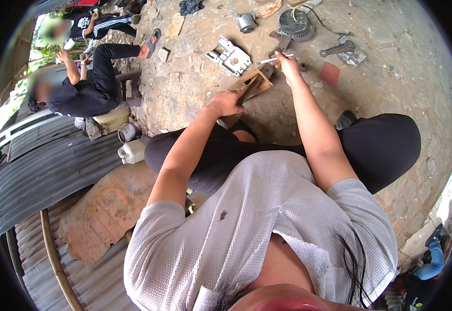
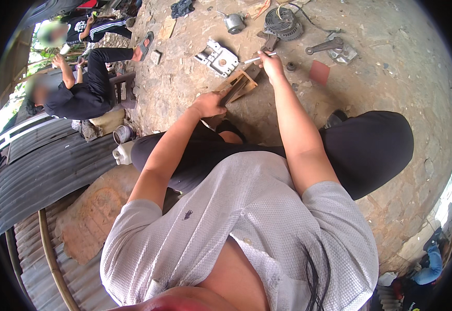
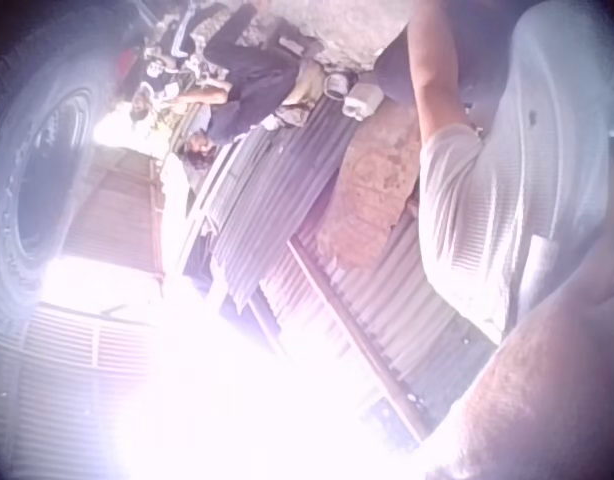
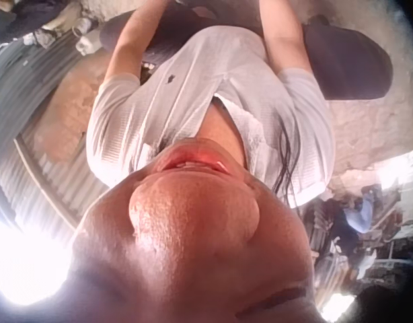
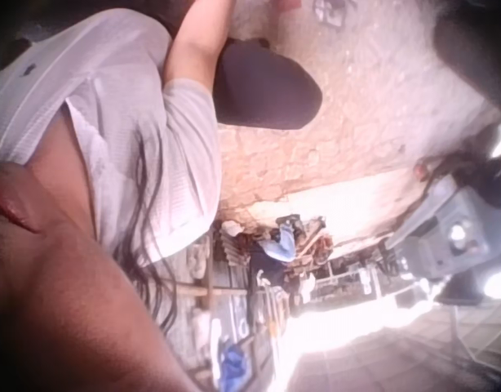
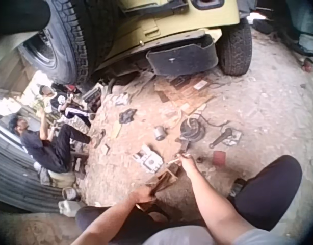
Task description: The person sits on the ground and assembles small mechanical components, including a motor and a metal housing, using a screwdriver to tighten screws. The person handles parts one at a time, aligns them, and secures them together.
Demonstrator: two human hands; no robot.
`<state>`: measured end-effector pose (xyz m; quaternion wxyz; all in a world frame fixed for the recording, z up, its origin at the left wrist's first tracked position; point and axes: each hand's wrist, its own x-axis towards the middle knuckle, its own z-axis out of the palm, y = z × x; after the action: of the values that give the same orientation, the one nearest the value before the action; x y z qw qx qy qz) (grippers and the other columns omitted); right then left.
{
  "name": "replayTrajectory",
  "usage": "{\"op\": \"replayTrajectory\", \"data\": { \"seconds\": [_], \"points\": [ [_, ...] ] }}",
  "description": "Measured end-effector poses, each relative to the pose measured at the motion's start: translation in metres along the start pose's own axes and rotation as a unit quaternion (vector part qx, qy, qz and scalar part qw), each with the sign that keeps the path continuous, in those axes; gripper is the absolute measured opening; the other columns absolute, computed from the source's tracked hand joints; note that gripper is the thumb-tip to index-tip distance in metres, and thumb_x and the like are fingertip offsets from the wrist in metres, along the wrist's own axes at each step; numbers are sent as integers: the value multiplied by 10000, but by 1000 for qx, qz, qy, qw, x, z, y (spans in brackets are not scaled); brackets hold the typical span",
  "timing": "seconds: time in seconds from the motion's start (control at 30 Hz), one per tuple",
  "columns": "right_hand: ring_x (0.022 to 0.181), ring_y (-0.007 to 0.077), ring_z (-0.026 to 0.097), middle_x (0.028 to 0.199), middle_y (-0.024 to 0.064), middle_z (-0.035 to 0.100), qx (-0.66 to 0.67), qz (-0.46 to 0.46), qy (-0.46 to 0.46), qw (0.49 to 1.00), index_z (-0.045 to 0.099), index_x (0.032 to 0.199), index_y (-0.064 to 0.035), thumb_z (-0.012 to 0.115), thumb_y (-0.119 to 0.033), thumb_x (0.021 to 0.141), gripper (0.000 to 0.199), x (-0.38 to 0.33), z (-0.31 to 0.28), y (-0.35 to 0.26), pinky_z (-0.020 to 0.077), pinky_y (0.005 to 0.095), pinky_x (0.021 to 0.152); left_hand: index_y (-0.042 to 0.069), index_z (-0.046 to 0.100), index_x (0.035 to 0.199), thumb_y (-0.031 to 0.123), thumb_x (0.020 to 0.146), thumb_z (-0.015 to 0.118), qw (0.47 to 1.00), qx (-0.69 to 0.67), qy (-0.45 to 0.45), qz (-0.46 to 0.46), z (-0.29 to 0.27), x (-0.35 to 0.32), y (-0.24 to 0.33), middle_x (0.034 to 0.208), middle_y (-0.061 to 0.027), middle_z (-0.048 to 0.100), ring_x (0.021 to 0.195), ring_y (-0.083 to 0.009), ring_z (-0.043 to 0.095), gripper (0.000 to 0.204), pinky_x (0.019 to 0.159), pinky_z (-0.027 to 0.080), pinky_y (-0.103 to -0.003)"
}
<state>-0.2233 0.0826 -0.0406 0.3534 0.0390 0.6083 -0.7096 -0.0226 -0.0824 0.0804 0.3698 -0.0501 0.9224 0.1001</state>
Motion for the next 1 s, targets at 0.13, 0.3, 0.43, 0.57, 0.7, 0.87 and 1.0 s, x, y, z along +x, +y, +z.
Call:
{"op": "replayTrajectory", "data": {
  "seconds": [0.13,0.3,0.43,0.57,0.7,0.87,1.0],
  "points": [
    [627,36,534,791,-10,735,9,2,14,1000,701,1007,-117,633,-364,992,257,4,-8,3,342,225,575,204,350,1561,383,800,698,999,-50,16,0,-13,11,-11,1193,-218,684,1122,-377,647,856,967,515,-454],
    [643,48,550,785,1,732,-3,4,25,1000,708,1009,-109,646,-335,989,236,10,-11,13,382,241,574,225,381,1549,345,761,705,996,-70,36,41,-8,18,-36,1206,-194,687,1111,-372,651,861,961,518,-436],
    [666,84,580,783,23,725,-57,9,78,995,708,1030,-66,670,-325,976,267,12,-15,37,433,266,584,250,426,1524,271,710,718,994,-79,30,66,-17,12,-43,1163,-202,698,1075,-376,662,865,937,524,-429],
    [718,227,667,763,90,724,-237,-27,218,946,722,968,-39,673,-380,954,344,25,-33,73,494,372,699,240,492,1481,192,678,716,997,-66,-1,36,-31,9,-47,1139,-218,698,1050,-378,669,835,918,528,-423],
    [839,304,701,850,156,739,-127,23,143,981,724,957,-36,652,-428,953,399,23,-32,71,502,414,757,262,533,1449,150,669,697,1000,-7,0,3,-29,8,-58,1136,-192,705,1061,-359,669,804,942,527,-427],
    [835,348,663,855,175,716,-220,-2,125,967,710,956,-14,628,-445,964,439,25,-25,60,501,422,767,261,571,1402,137,700,683,999,39,12,5,-23,16,-78,1128,-144,718,1093,-332,666,721,945,528,-430],
    [884,404,683,916,202,728,-269,-25,114,956,712,1009,-20,611,-485,964,478,30,-29,66,506,443,795,212,662,1233,244,768,693,995,88,-2,-36,-15,32,-81,1065,-97,742,1054,-286,694,467,893,539,-419]
  ]
}}
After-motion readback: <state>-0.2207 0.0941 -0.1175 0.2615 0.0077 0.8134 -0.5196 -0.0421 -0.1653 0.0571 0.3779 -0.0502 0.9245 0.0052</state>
